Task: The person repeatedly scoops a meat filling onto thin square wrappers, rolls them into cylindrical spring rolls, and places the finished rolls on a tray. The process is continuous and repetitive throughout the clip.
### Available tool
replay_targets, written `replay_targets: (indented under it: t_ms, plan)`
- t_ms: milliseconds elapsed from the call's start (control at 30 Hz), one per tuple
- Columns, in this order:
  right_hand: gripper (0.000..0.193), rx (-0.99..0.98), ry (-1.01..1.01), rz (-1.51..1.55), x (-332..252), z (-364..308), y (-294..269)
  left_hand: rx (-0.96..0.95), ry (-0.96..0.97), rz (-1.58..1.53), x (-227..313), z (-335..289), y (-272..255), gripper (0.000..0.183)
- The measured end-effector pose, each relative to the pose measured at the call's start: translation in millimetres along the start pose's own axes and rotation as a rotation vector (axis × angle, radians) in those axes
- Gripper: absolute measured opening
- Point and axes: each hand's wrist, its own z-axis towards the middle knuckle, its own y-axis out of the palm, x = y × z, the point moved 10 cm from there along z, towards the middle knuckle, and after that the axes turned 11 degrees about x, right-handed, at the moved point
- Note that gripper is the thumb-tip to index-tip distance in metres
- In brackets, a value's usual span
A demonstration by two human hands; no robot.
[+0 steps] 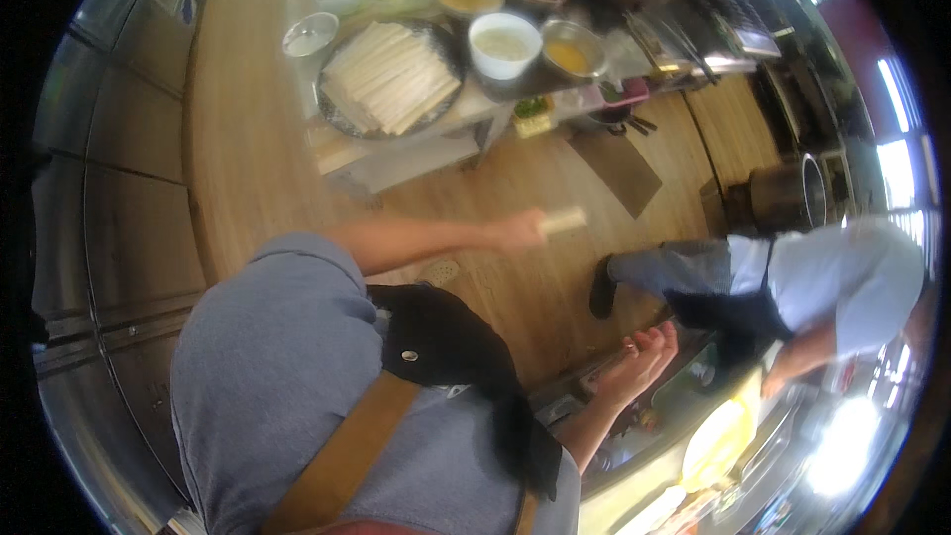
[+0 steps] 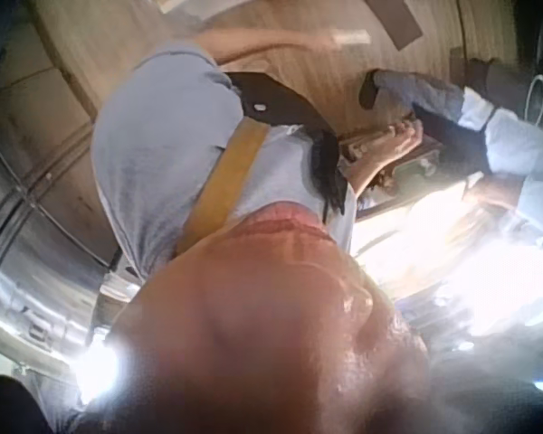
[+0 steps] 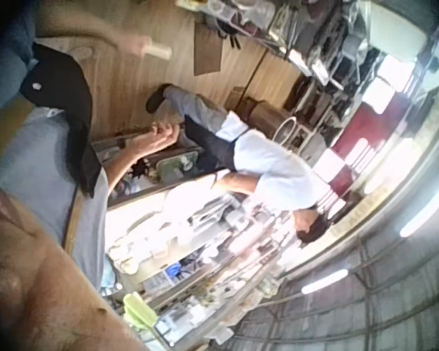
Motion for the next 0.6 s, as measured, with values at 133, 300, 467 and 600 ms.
replay_targets:
  t_ms: [133,300,467,600]
  plan:
    - [0.031,-0.134,0.023,-0.238,47.9,-11.3,41.6,0.591,-0.098,0.426,-67.9,-13.3,-232.9,0.038]
    - [0.026,-0.353,-0.052,-0.380,70.1,-20.0,105.2,0.733,-0.136,0.691,-57.3,8.3,-349.3,0.044]
    - [0.027,-0.538,-0.532,-0.673,13.0,-29.9,182.8,0.679,-0.137,1.135,-102.5,44.2,-365.7,0.037]
    - [0.026,-0.532,-0.518,-0.725,-2.9,-40.2,176.5,0.681,-0.094,1.103,-103.6,43.3,-355.1,0.030]
